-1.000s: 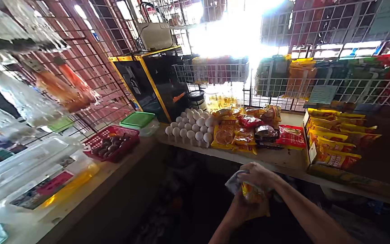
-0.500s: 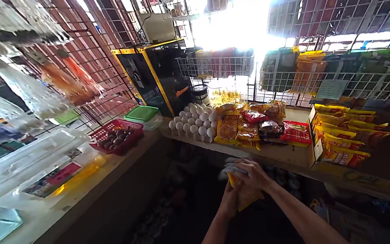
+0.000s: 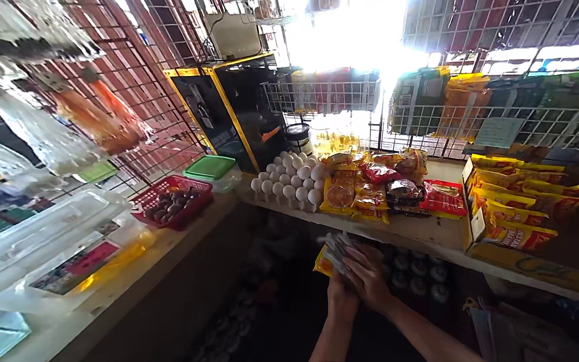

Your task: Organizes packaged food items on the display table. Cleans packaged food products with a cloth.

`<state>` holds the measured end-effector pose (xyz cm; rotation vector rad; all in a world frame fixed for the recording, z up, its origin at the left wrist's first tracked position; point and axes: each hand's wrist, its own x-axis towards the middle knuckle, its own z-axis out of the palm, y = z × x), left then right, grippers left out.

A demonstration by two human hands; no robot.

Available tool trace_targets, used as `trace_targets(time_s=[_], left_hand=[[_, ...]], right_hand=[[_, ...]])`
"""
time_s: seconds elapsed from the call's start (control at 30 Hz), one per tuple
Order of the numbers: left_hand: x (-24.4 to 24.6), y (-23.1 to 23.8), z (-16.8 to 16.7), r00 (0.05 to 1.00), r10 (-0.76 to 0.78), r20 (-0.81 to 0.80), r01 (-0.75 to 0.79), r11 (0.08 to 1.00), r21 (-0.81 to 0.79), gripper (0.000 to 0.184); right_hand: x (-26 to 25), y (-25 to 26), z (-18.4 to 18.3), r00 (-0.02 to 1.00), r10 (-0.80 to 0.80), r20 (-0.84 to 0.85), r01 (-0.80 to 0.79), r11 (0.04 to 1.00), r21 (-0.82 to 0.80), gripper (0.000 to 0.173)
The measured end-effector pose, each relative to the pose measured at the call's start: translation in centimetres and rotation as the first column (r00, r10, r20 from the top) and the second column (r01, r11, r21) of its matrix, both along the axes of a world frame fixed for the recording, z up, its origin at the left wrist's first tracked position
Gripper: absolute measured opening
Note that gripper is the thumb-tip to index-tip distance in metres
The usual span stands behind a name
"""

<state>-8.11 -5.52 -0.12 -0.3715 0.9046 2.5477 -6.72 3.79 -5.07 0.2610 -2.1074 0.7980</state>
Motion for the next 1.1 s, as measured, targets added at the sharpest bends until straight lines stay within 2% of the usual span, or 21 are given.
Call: trace_targets(time_s=[0.07, 0.13, 0.2, 0.23, 0.27, 0.37, 0.43, 0.47, 0.53, 0.57, 0.63, 0.67, 0.7, 0.73, 0.8, 0.87, 0.9, 0.97, 1.03, 1.07, 1.1], left_hand=[[-0.6, -0.8, 0.0, 0.999, 0.024, -0.044, -0.022, 0.999, 0.044, 0.039], [-1.2, -1.6, 0.1, 0.993, 0.028, -0.114, -0.026, 0.999, 0.021, 0.036], [-1.4, -2.3, 0.5, 0.987, -0.006, -0.158, 0.003, 1.0, -0.018, 0.032], [-1.3, -2.4, 0.6, 0.984, -0.033, -0.173, 0.027, 0.999, -0.037, 0.03], [-1.2, -2.4, 0.5, 0.98, -0.059, -0.19, 0.051, 0.998, -0.045, 0.03], [-0.7, -1.1, -0.2, 0.968, -0.124, -0.217, 0.114, 0.992, -0.059, 0.028], [-0.6, -0.2, -0.6, 0.958, -0.151, -0.245, 0.142, 0.988, -0.058, 0.028], [-0.7, 0.0, -0.6, 0.956, -0.152, -0.252, 0.143, 0.988, -0.055, 0.028], [-1.3, 0.1, -0.5, 0.959, -0.142, -0.244, 0.126, 0.989, -0.079, 0.029], [-1.7, 0.0, -0.4, 0.961, -0.143, -0.237, 0.115, 0.985, -0.128, 0.03], [-2.1, 0.0, -0.1, 0.95, -0.213, -0.226, 0.15, 0.953, -0.265, 0.035], [-1.9, 0.2, -0.2, 0.933, -0.288, -0.215, 0.21, 0.923, -0.323, 0.038], [-1.4, 0.5, -0.6, 0.902, -0.378, -0.21, 0.286, 0.885, -0.367, 0.039], [-0.6, 1.0, -1.0, 0.857, -0.469, -0.214, 0.363, 0.844, -0.394, 0.039], [1.3, 2.2, -2.0, 0.758, -0.599, -0.259, 0.482, 0.781, -0.397, 0.036], [2.5, 3.4, -2.8, 0.705, -0.648, -0.289, 0.539, 0.754, -0.374, 0.03], [2.7, 3.8, -2.9, 0.7, -0.658, -0.278, 0.551, 0.745, -0.375, 0.03], [2.5, 4.0, -2.5, 0.711, -0.663, -0.234, 0.557, 0.735, -0.387, 0.032], [2.2, 3.9, -1.6, 0.705, -0.661, -0.259, 0.541, 0.736, -0.406, 0.037], [2.0, 3.8, -1.0, 0.67, -0.675, -0.31, 0.541, 0.729, -0.419, 0.04], [1.8, 3.9, -0.3, 0.601, -0.705, -0.376, 0.549, 0.706, -0.447, 0.042]], right_hand=[[1.4, 1.0, -2.3, 0.999, 0.052, 0.007, -0.05, 0.991, -0.127, 0.034], [2.9, 2.1, -3.4, 0.98, 0.017, 0.197, 0.05, 0.942, -0.331, 0.029], [3.5, 3.8, -2.7, 0.891, 0.065, 0.45, 0.213, 0.815, -0.539, 0.025], [3.5, 4.7, -1.6, 0.845, 0.128, 0.519, 0.273, 0.732, -0.625, 0.029], [3.5, 5.5, -0.3, 0.838, 0.189, 0.512, 0.266, 0.678, -0.685, 0.038], [3.3, 6.3, 2.6, 0.852, 0.383, 0.357, -0.008, 0.691, -0.723, 0.067], [3.5, 5.5, 3.9, 0.845, 0.408, 0.345, -0.002, 0.649, -0.761, 0.058], [3.9, 5.6, 4.2, 0.826, 0.401, 0.397, 0.05, 0.648, -0.76, 0.048], [4.9, 6.8, 3.9, 0.775, 0.334, 0.537, 0.167, 0.71, -0.684, 0.03], [5.5, 7.5, 3.7, 0.787, 0.273, 0.554, 0.226, 0.708, -0.669, 0.024], [6.7, 8.2, 4.1, 0.897, 0.094, 0.431, 0.282, 0.629, -0.725, 0.02], [7.1, 8.2, 4.8, 0.946, 0.001, 0.325, 0.252, 0.628, -0.736, 0.02], [7.7, 8.1, 5.6, 0.972, -0.038, 0.23, 0.191, 0.693, -0.695, 0.024], [8.0, 7.9, 5.9, 0.984, -0.037, 0.174, 0.133, 0.801, -0.584, 0.029], [8.2, 7.3, 5.7, 0.981, 0.004, 0.193, 0.052, 0.957, -0.287, 0.035], [8.2, 7.5, 3.9, 0.943, -0.01, 0.332, 0.046, 0.994, -0.101, 0.036], [8.5, 8.1, 2.7, 0.936, -0.053, 0.347, 0.095, 0.99, -0.104, 0.035], [10.2, 10.5, 1.5, 0.893, -0.221, 0.393, 0.301, 0.941, -0.153, 0.029], [13.3, 13.6, 2.1, 0.724, -0.293, 0.625, 0.467, 0.875, -0.131, 0.036], [15.1, 15.1, 2.6, 0.634, -0.242, 0.734, 0.491, 0.86, -0.141, 0.041], [16.9, 16.1, 3.3, 0.595, -0.158, 0.788, 0.486, 0.852, -0.196, 0.044]])
